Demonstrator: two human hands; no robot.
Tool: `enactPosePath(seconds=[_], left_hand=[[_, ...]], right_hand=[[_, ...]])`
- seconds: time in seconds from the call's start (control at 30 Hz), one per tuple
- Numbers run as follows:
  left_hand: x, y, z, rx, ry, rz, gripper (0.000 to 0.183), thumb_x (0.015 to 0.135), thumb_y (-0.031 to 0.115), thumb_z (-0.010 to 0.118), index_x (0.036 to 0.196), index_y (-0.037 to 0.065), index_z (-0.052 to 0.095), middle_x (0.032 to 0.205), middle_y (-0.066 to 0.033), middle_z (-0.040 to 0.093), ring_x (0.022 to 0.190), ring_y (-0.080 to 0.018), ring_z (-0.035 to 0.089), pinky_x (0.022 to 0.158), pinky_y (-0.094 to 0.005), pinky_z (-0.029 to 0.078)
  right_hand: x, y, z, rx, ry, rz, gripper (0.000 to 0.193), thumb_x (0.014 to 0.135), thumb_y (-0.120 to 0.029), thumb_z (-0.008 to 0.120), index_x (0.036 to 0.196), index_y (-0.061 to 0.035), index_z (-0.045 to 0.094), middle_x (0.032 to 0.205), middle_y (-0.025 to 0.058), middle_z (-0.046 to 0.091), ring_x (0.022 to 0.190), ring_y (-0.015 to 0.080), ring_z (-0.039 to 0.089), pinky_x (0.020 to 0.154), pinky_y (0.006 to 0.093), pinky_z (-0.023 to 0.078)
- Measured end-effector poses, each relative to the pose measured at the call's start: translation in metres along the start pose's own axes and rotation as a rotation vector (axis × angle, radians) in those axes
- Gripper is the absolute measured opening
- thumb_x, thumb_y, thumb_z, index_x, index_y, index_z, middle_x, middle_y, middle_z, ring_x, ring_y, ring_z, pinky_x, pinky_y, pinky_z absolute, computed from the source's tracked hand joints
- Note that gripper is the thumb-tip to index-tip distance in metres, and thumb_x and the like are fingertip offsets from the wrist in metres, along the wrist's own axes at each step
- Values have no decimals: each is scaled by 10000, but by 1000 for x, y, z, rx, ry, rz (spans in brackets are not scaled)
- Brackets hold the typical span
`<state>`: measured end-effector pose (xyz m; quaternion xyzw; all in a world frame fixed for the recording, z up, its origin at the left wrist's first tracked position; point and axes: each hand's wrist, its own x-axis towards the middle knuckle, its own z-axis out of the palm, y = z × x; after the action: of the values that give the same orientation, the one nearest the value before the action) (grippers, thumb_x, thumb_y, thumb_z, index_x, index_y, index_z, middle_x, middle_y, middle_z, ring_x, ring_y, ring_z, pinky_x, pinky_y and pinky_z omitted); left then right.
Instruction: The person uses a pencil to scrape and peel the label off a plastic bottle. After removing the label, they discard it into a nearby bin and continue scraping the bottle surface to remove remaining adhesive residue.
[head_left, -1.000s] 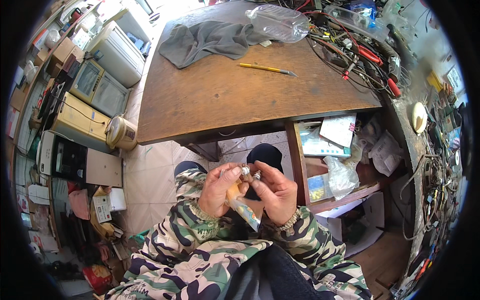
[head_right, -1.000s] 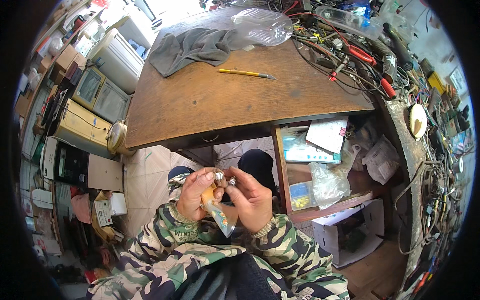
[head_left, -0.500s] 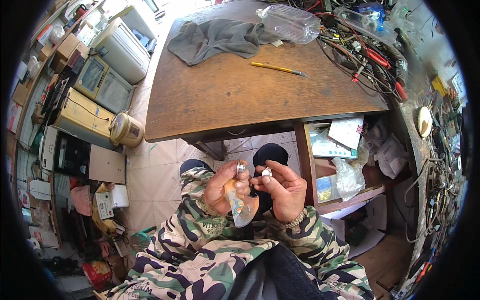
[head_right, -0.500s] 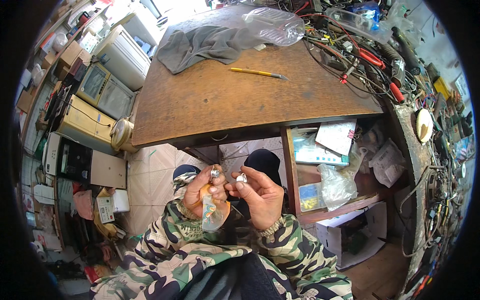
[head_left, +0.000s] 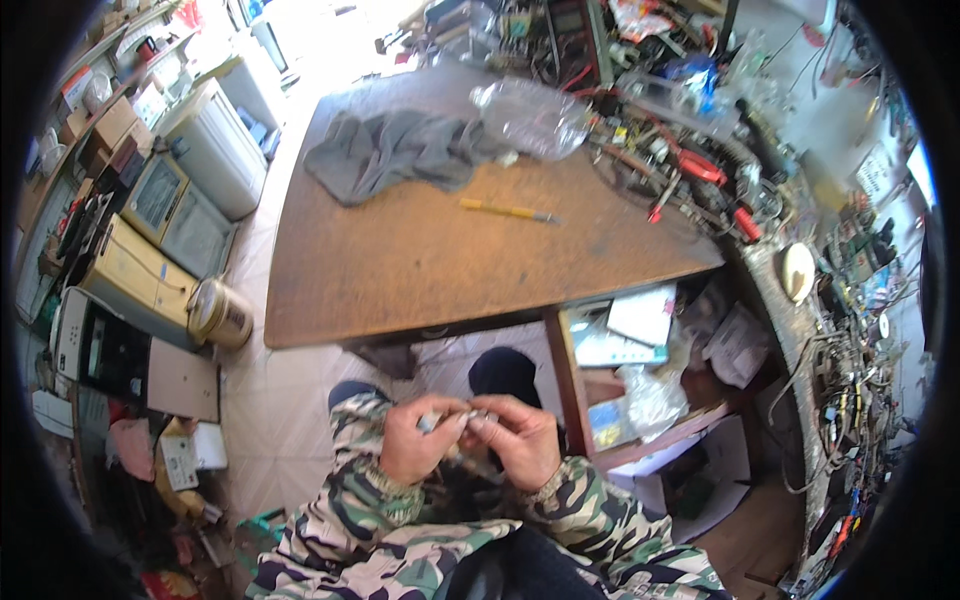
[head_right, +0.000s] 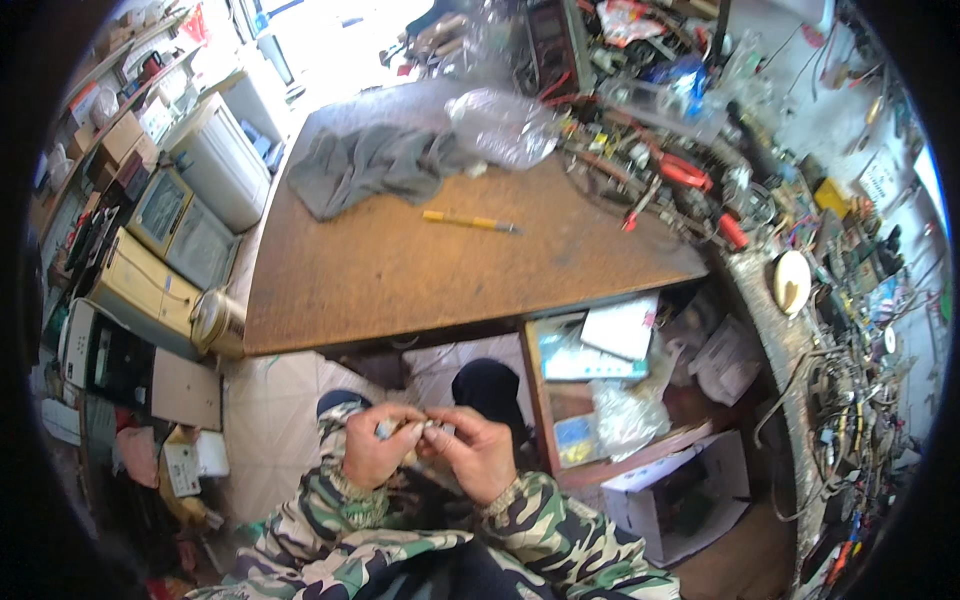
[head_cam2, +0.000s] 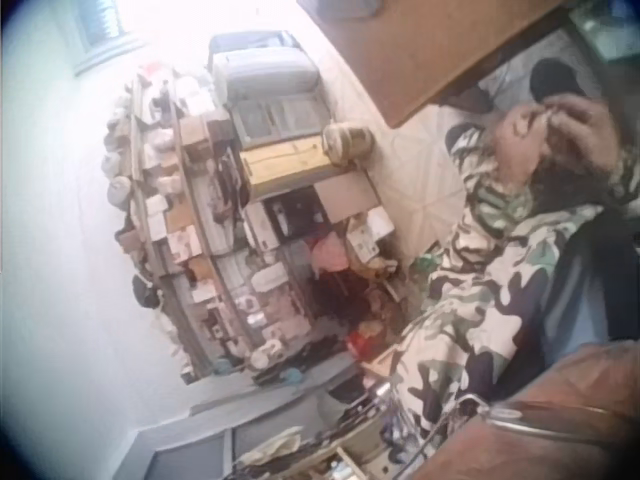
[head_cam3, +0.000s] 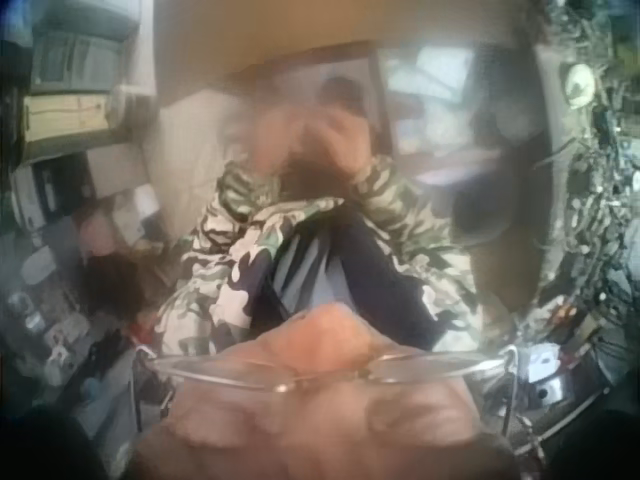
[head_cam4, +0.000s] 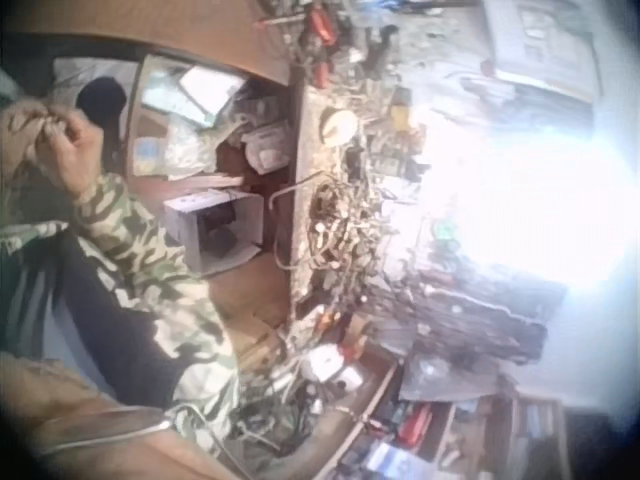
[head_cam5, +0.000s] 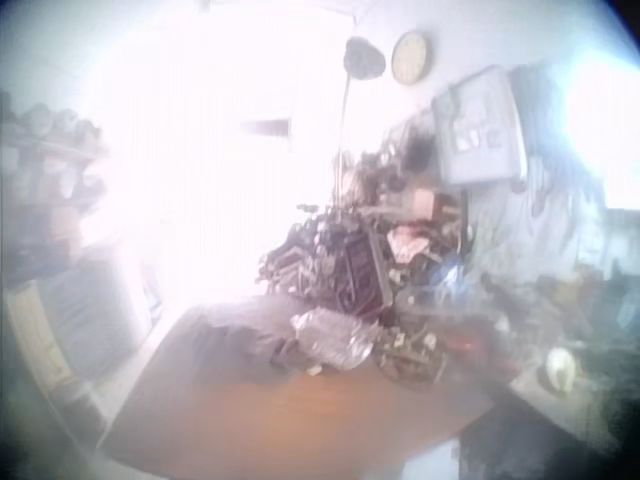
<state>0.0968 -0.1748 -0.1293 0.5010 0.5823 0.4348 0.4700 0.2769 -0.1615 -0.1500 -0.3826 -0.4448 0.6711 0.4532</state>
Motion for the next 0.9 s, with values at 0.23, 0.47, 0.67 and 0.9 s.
enactPosePath(seconds=[0.23, 0.47, 0.67, 0.9], left_hand=[[4, -13, -13, -614, -21, -196, 161, 1028, 99, 671, 1069, -49, 714, 730, -14, 633, 588, -78, 541, 532, -242, 416], [-11, -47, -26, -886, -62, -297, 321, 1093, 328, 628, 934, 53, 584, 636, 24, 401, 505, -105, 397, 475, -277, 364], [1, -48, -33, -1104, 161, -314, 464, 1076, 527, 572, 835, 136, 509, 606, 15, 364, 472, -121, 347, 472, -313, 395], [26, -78, -32, -1479, 220, -268, 363, 1086, 383, 577, 810, 157, 510, 668, 25, 454, 523, -108, 369, 499, -272, 374]], right_hand=[[11, -75, -25, 29, 22, -102, 206, 1057, -29, 648, 1232, 71, 692, 1039, 130, 750, 945, 185, 747, 847, 318, 639], [113, -172, -85, -1084, 384, -697, 251, 959, -107, 714, 1179, 13, 699, 1066, 228, 730, 979, 416, 722, 839, 456, 576], [32, -184, -28, -1091, 302, -926, 406, 933, -199, 794, 1249, 18, 659, 1134, 202, 723, 952, 371, 719, 815, 416, 606], [-8, 4, 38, -817, -155, -350, 546, 950, -322, 799, 1326, 3, 573, 1035, 185, 646, 840, 401, 713, 654, 447, 595]])
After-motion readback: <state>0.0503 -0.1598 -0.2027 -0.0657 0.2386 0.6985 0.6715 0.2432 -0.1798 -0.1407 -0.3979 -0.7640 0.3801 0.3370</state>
